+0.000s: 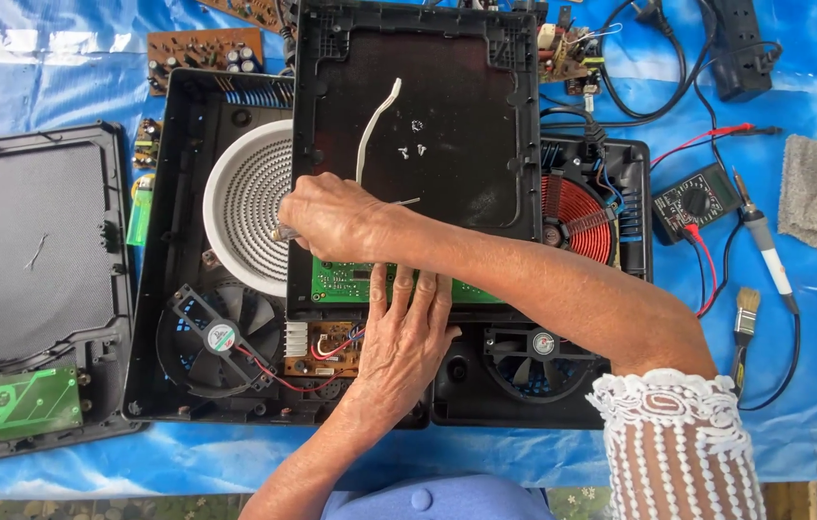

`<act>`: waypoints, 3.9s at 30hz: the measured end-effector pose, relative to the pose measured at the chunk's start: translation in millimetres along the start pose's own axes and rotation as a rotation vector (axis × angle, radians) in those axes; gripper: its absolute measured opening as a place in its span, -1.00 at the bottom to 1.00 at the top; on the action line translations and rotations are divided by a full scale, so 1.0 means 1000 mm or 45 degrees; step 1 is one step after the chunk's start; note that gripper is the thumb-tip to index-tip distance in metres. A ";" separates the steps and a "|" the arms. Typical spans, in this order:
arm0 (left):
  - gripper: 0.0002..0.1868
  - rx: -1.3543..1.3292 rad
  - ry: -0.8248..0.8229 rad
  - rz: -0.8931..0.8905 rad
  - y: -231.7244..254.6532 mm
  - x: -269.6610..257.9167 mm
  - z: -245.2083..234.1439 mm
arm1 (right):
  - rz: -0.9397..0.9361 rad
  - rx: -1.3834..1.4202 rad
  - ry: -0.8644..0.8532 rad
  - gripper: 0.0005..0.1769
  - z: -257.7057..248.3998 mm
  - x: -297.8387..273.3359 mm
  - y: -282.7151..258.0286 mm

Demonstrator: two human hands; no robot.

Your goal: The person uses a screwdriver to remove screws from a green circuit board inside a black electronic device. They then use a soldering iron to work on the board's components and a desoldering pump to remove solder. The person continues to manipulate the board and components with their hands and tools throughout the process.

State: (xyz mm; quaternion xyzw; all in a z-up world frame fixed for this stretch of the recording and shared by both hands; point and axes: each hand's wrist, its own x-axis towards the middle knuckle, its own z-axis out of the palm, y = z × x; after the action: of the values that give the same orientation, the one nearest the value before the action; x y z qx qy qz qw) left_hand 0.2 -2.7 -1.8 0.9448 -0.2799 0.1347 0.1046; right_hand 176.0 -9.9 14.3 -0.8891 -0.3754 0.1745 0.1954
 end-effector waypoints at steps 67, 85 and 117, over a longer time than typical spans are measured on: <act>-0.14 0.011 0.065 0.022 -0.002 0.002 0.004 | -0.333 -0.142 0.200 -0.79 0.011 -0.026 0.021; -0.15 0.047 0.038 0.061 -0.002 -0.001 0.008 | -0.224 -0.110 0.121 -0.88 0.002 -0.015 0.011; 0.07 0.159 0.125 0.017 -0.006 0.007 -0.018 | -0.440 0.144 0.458 -0.76 -0.087 -0.079 -0.034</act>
State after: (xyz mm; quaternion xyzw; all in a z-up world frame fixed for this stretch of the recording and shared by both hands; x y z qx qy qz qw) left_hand 5.7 3.1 16.7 0.9399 -0.2716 0.1988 0.0581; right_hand 143.7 -64.7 119.0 -0.8161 -0.4705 -0.0017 0.3354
